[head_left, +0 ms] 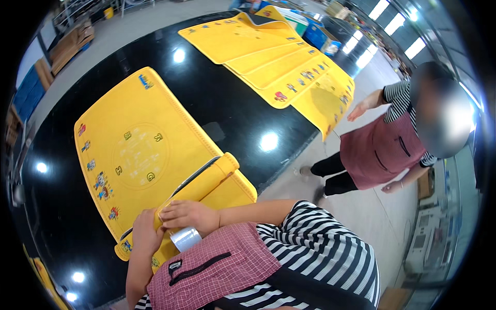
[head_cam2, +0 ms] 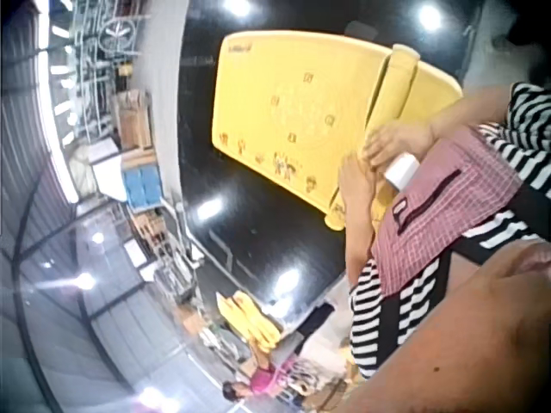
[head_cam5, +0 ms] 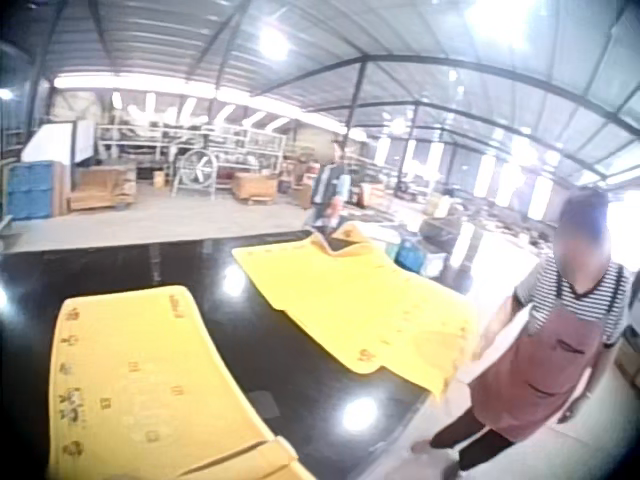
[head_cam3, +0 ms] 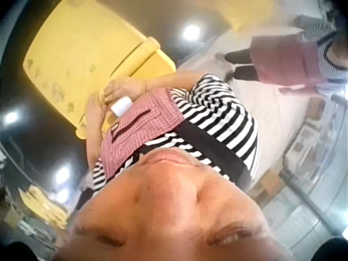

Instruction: The person picks up yellow and black mats from a pallet and places them on a table. They roll each mat individually and secure the rolled shape with a piece of white tape. The person repeats this process for multiple mats, stacking the finished rolls on the table.

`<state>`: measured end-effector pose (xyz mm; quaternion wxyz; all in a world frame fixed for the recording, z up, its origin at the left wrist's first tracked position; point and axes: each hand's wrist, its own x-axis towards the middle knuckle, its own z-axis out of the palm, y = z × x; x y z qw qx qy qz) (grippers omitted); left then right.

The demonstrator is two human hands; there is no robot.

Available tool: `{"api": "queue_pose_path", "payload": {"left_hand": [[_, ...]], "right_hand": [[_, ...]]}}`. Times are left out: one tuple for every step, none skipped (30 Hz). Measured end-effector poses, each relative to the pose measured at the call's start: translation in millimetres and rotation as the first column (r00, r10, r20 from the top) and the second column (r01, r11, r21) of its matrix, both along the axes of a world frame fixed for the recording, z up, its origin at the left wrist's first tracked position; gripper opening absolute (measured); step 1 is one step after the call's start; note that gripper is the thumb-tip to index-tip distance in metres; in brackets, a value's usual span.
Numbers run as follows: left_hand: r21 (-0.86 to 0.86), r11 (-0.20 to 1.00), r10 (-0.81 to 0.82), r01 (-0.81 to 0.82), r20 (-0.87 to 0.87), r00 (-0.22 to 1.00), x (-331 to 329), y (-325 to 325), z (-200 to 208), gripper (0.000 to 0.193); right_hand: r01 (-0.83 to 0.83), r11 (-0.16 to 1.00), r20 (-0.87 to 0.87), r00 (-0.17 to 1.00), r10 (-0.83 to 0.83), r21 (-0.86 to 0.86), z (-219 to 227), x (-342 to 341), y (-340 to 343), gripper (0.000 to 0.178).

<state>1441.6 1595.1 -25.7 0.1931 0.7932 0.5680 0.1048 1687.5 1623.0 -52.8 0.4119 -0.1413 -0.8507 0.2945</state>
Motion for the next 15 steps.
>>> {"api": "queue_pose_path", "payload": {"left_hand": [[-0.071, 0.997, 0.015, -0.013, 0.022, 1.0, 0, 2, 4, 0.05], [-0.031, 0.999, -0.015, 0.016, 0.035, 0.999, -8, 11, 3, 0.05], [-0.03, 0.999, -0.037, 0.038, 0.026, 0.999, -18, 26, -3, 0.049], [-0.032, 0.998, -0.052, 0.052, 0.015, 0.999, -29, 42, -12, 0.047], [-0.034, 0.997, -0.066, 0.066, 0.005, 0.998, -33, 54, -12, 0.046], [0.065, 0.997, -0.041, 0.042, -0.011, 0.999, -35, 61, -11, 0.043], [0.16, 0.987, -0.022, 0.025, -0.022, 1.0, -34, 68, -8, 0.041], [0.251, 0.968, -0.005, 0.013, -0.035, 0.999, -33, 74, -5, 0.039], [0.234, 0.971, 0.062, -0.058, -0.007, 0.998, -26, 72, -3, 0.04], [0.218, 0.966, 0.138, -0.139, 0.021, 0.99, -17, 65, -7, 0.04], [0.202, 0.954, 0.216, -0.221, 0.049, 0.975, -14, 59, -14, 0.041], [0.378, 0.91, 0.145, -0.169, 0.092, 0.985, -20, 51, -38, 0.054], [0.475, 0.87, 0.172, -0.134, -0.039, 0.984, -14, 47, -37, 0.057], [0.567, 0.819, 0.213, -0.085, -0.163, 0.963, 2, 40, -33, 0.06], [0.645, 0.764, 0.263, -0.022, -0.281, 0.923, 9, 39, -31, 0.064]], "right_hand": [[-0.011, 1.0, 0.002, 1.0, 0.011, 0.024, -3, -1, -4, 0.046], [0.023, 0.999, -0.011, 1.0, -0.023, 0.034, -5, -3, 0, 0.046], [0.055, 0.998, -0.024, 0.998, -0.054, 0.044, -8, -6, 8, 0.047], [0.078, 0.996, -0.039, 0.996, -0.076, 0.051, -9, -12, 17, 0.047], [0.067, 0.996, 0.071, 0.996, -0.062, -0.062, 2, -17, 29, 0.047], [0.065, 0.982, 0.178, 0.983, -0.033, -0.176, 13, -24, 45, 0.047], [0.081, 0.953, 0.28, 0.96, 0.003, -0.291, 21, -31, 61, 0.047], [0.142, 0.906, 0.233, 0.971, -0.05, -0.398, 8, -43, 81, 0.042], [0.185, 0.843, 0.189, 0.977, -0.102, -0.506, -7, -56, 103, 0.036], [0.217, 0.862, 0.163, 0.974, -0.159, -0.457, -9, -66, 122, 0.031], [0.25, 0.878, 0.135, 0.968, -0.213, -0.408, -7, -71, 140, 0.025], [0.264, 0.861, 0.162, 0.963, -0.214, -0.435, -4, -79, 153, 0.023], [0.283, 0.841, 0.193, 0.957, -0.216, -0.462, -3, -84, 166, 0.021], [0.301, 0.824, 0.224, 0.95, -0.217, -0.48, 0, -89, 177, 0.019], [0.312, 0.83, 0.195, 0.949, -0.248, -0.462, 0, -92, 183, 0.018]]}}
